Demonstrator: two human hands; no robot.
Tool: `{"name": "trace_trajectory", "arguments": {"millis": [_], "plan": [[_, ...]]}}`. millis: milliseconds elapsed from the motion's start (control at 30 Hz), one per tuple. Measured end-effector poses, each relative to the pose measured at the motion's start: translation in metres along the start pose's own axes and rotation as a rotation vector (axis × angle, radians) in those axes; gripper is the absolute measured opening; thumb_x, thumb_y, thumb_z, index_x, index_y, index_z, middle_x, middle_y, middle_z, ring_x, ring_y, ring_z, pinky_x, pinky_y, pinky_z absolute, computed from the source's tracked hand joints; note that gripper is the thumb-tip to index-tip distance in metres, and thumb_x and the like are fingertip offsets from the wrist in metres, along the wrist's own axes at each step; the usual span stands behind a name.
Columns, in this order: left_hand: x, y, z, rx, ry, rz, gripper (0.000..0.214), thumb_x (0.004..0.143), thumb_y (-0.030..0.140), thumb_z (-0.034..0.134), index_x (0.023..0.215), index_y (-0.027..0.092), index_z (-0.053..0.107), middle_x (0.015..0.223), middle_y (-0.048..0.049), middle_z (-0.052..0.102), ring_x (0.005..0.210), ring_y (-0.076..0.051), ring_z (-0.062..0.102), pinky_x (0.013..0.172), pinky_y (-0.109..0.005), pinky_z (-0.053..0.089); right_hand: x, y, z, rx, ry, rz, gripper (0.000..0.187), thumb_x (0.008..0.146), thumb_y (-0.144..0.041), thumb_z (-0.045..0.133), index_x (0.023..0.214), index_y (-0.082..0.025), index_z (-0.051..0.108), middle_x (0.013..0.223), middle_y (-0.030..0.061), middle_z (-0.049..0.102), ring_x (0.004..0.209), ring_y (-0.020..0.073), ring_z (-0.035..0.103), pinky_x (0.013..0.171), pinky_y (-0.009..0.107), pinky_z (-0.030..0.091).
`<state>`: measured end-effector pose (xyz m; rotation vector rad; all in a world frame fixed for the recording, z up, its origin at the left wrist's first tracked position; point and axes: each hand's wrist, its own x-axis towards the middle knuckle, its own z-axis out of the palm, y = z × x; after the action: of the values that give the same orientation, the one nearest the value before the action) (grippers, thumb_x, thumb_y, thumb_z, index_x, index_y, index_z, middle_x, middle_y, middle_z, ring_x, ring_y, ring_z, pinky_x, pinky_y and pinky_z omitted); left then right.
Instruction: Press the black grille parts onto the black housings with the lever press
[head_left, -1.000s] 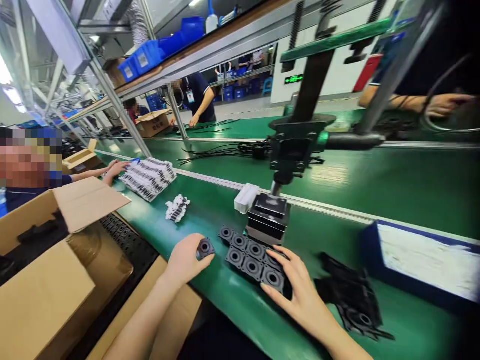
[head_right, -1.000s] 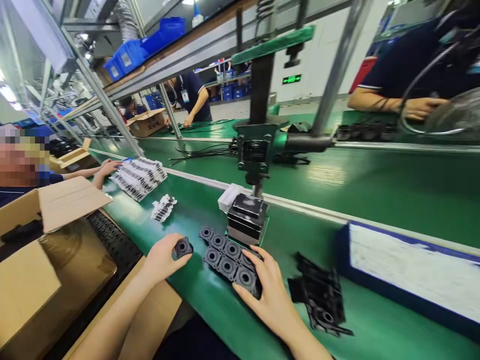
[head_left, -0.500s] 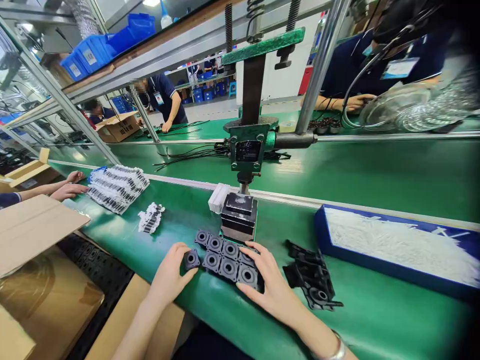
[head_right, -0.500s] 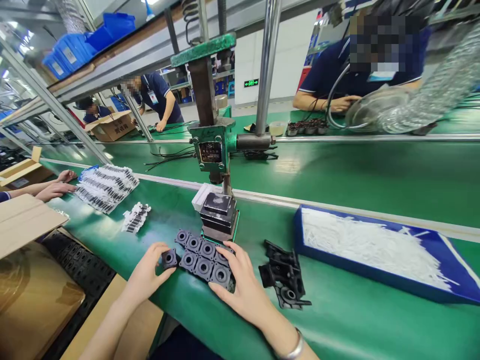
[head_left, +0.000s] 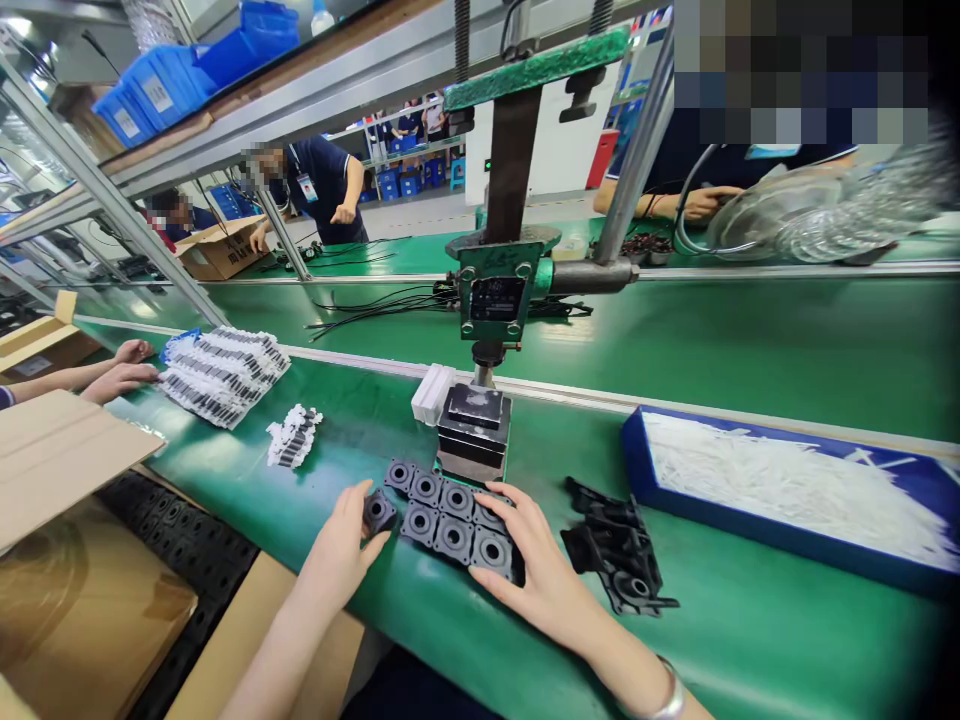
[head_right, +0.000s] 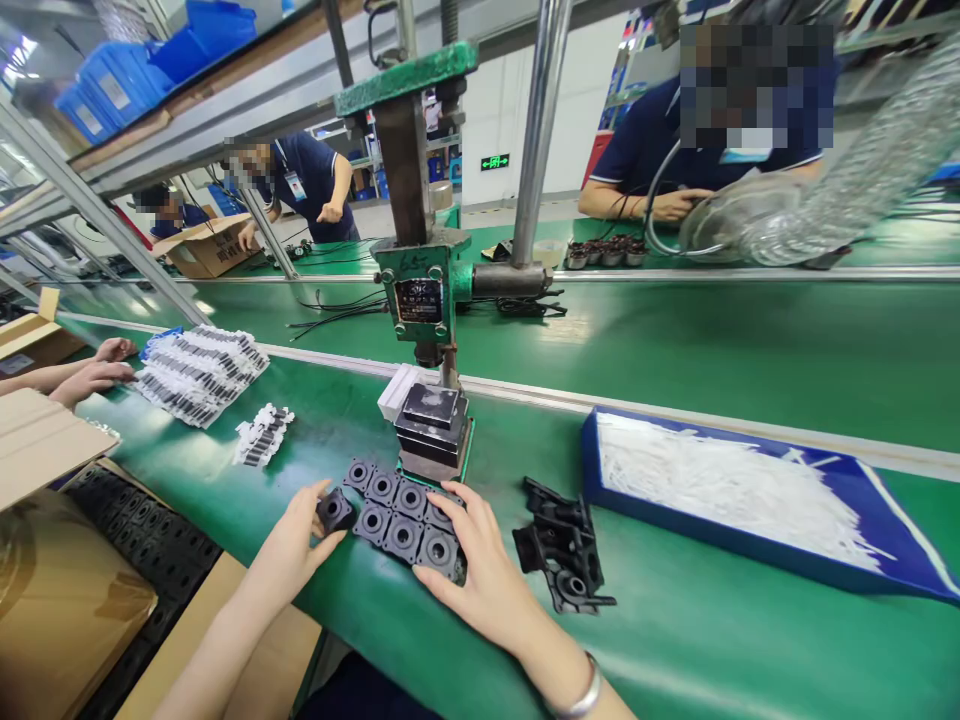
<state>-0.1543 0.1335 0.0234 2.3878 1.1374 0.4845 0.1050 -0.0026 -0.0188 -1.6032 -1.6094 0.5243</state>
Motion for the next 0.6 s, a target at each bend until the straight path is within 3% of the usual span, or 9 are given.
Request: {"name": "trace_trajectory", "arguments": {"millis": [167, 300, 367, 433, 500, 600], "plan": [[0.003, 0.000, 0.006, -0.137, -0.069, -0.036, 0.045, 0.087, 0.014, 0.054, 0.130, 0.023, 0.042, 0.107, -0.0080, 0.062, 0.085, -0.021, 0.072, 0.084, -0.039, 0.063, 0.000, 0.000, -0.001, -0.011, 0.011, -0.027, 0.063, 0.091, -0.052, 0.059, 0.145, -0.027, 0.039, 0.150, 0.0153, 0.032, 0.143, 0.0326, 0.035, 0.115, 0.055, 0.039], [0.007, 0.001, -0.008, -0.046, -0.134, -0.083, 0.067, 0.087, 0.021, 0.064, 0.145, 0.024, 0.030, 0.114, -0.0098, 0.062, 0.093, -0.025, 0.072, 0.086, -0.044, 0.062, -0.001, 0.001, 0.001, -0.042, 0.031, -0.048, 0.066, 0.090, -0.052, 0.061, 0.146, -0.027, 0.037, 0.151, 0.0151, 0.032, 0.142, 0.0317, 0.035, 0.114, 0.053, 0.041], [0.012, 0.005, -0.018, 0.059, -0.137, 0.000, 0.084, 0.083, 0.031, 0.076, 0.150, 0.028, 0.026, 0.134, -0.0139, 0.055, 0.118, -0.032, 0.064, 0.098, -0.051, 0.056, -0.001, 0.001, 0.002, -0.079, 0.052, -0.064, 0.068, 0.090, -0.052, 0.062, 0.147, -0.027, 0.036, 0.152, 0.0152, 0.031, 0.142, 0.0320, 0.035, 0.113, 0.052, 0.042], [0.022, 0.012, -0.022, 0.147, -0.136, 0.137, 0.100, 0.072, 0.045, 0.085, 0.152, 0.031, 0.026, 0.153, -0.0165, 0.039, 0.142, -0.039, 0.040, 0.112, -0.059, 0.041, 0.000, 0.000, 0.005, -0.128, 0.076, -0.086, 0.072, 0.088, -0.054, 0.063, 0.148, -0.027, 0.035, 0.152, 0.0152, 0.031, 0.142, 0.0330, 0.035, 0.112, 0.052, 0.042], [0.034, 0.019, -0.019, 0.182, -0.180, 0.272, 0.112, 0.061, 0.059, 0.087, 0.152, 0.028, 0.029, 0.161, -0.0185, 0.027, 0.150, -0.043, 0.020, 0.118, -0.064, 0.030, 0.001, -0.002, 0.008, -0.177, 0.095, -0.114, 0.075, 0.087, -0.057, 0.065, 0.149, -0.027, 0.035, 0.152, 0.0150, 0.033, 0.140, 0.0340, 0.036, 0.111, 0.054, 0.042], [0.049, 0.027, -0.005, 0.139, -0.293, 0.416, 0.115, 0.060, 0.065, 0.083, 0.153, 0.023, 0.031, 0.160, -0.0213, 0.030, 0.151, -0.042, 0.016, 0.118, -0.065, 0.029, 0.003, -0.003, 0.011, -0.231, 0.120, -0.154, 0.076, 0.087, -0.057, 0.064, 0.150, -0.028, 0.033, 0.150, 0.0142, 0.037, 0.138, 0.0341, 0.037, 0.109, 0.055, 0.043]]}}
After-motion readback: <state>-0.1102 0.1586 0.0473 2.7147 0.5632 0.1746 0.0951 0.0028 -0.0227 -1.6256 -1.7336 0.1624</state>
